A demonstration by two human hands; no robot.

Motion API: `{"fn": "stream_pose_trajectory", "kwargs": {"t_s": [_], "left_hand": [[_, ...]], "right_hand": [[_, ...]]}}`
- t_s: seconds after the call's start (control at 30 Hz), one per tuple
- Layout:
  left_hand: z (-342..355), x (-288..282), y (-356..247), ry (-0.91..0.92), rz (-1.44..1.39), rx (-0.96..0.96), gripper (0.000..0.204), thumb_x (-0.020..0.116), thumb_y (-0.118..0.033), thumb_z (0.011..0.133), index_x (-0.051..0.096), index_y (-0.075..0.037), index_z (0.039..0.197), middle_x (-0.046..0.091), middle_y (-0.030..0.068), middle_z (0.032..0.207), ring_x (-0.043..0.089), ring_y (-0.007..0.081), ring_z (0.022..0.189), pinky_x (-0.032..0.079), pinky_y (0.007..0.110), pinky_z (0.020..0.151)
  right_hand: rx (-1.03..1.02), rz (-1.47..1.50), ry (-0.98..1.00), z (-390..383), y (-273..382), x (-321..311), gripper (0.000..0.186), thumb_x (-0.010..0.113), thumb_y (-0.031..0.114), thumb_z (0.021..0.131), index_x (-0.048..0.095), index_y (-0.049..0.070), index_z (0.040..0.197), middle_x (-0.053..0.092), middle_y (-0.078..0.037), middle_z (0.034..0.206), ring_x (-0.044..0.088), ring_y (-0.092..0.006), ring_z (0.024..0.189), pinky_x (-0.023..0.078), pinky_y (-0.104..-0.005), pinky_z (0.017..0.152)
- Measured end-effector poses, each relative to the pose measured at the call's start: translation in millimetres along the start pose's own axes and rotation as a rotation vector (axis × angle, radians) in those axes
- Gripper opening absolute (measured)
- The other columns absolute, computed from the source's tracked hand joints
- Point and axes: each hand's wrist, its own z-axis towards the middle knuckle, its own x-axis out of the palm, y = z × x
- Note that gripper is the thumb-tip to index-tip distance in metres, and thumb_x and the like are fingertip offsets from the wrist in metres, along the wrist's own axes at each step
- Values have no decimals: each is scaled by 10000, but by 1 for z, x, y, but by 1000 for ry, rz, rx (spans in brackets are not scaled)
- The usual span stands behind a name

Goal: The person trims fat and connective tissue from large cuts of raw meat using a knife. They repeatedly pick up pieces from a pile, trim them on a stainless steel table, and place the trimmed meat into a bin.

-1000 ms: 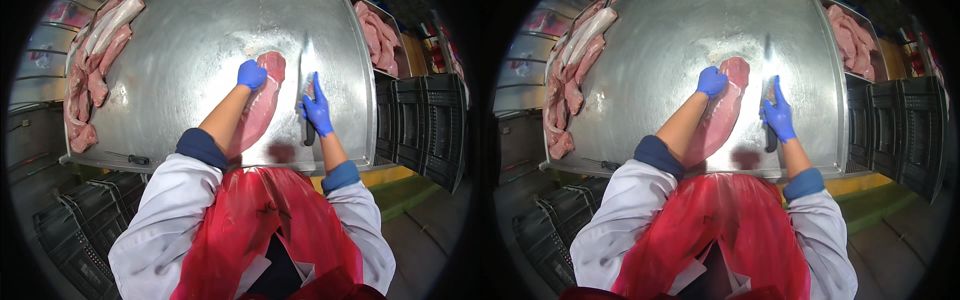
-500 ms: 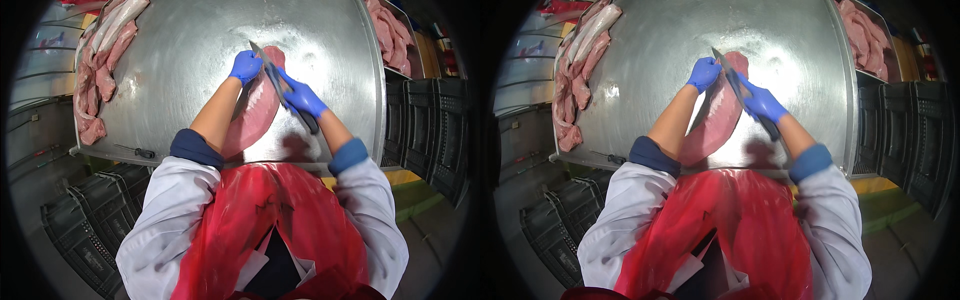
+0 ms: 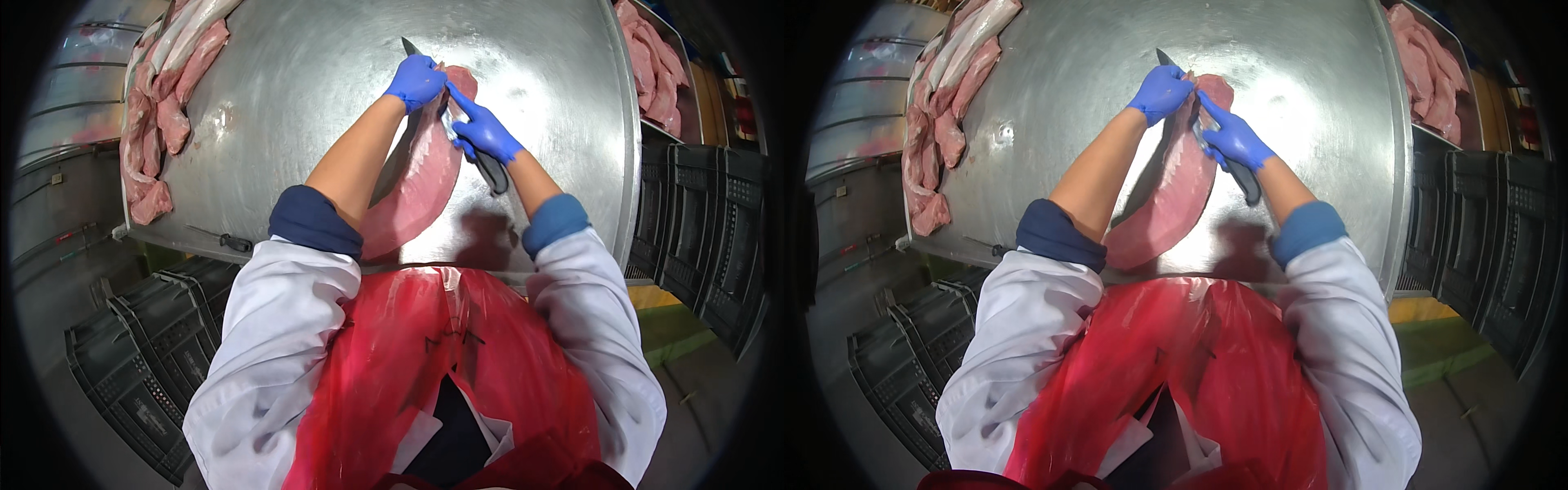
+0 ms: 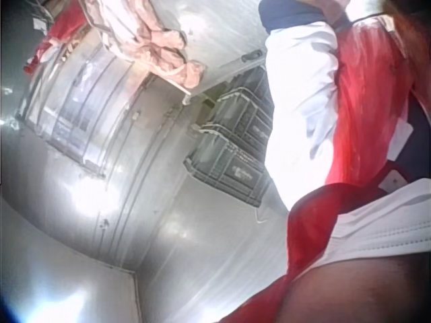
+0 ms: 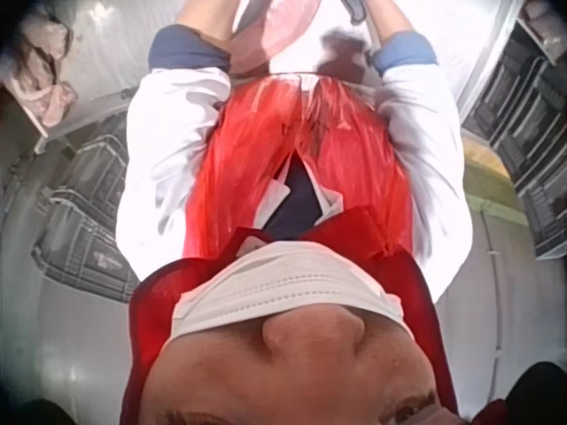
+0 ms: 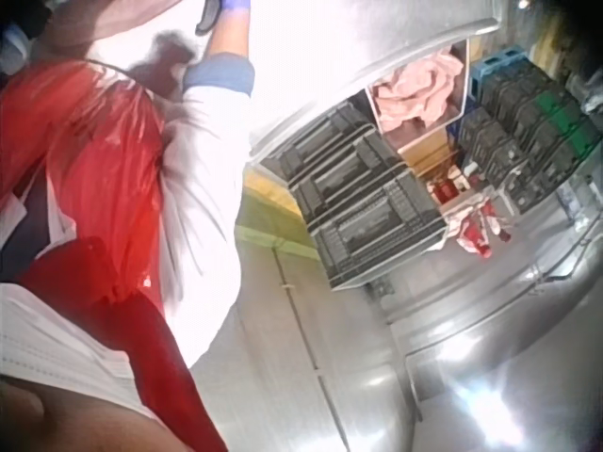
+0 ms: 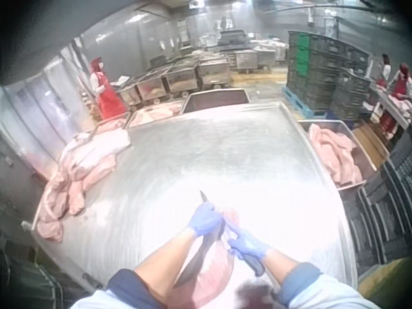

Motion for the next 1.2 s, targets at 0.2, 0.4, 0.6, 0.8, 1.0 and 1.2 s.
{"fn": "stream_pose_trajectory", "kwargs": {"t_s": [0.2,0.4,0.6,0.8,1.0,1.2], "left_hand": [[-6,-24,-16,96,-224,-61,251,638,-222,909,668,2,800,678,84,749,625,152,705,502,303,686],[-7,-24,-22,122,-179,-6,245,650,-247,927,677,-26,825,666,50,769,595,119,719,480,278,684],[-28,-27,-49,186,-342,140,203,663,-219,890,669,-38,797,624,21,733,541,105,696,453,274,667],[-51,-46,-75,133,-426,54,175,671,-176,861,679,-2,883,645,48,788,592,112,731,481,247,705],[-103,-62,-105,149,-618,142,156,648,-130,912,655,17,965,660,67,871,604,99,756,487,244,695],[-210,-130,-83,42,-947,329,259,645,-146,928,597,21,1120,613,59,951,584,122,814,488,260,717]], "right_hand": [[-38,-208,69,-44,-21,1,803,522,10,889,233,243,1602,633,-73,710,571,-120,495,524,-287,522],[56,-329,2,-37,-3,28,793,547,80,897,225,243,1603,703,-146,934,604,-167,555,563,-326,611],[36,-239,-17,-47,-18,42,789,561,84,905,209,183,1604,709,-133,969,587,-128,538,543,-305,569],[-250,-366,-40,-100,-66,62,764,536,84,911,232,215,1600,664,-95,751,596,-141,556,541,-301,584],[-56,-300,11,-80,-27,82,784,523,98,916,194,265,1608,640,-88,697,583,-129,535,533,-307,561],[-74,-541,244,-143,-63,94,757,484,117,929,188,277,1607,662,-162,727,667,-251,609,561,-369,690]]}}
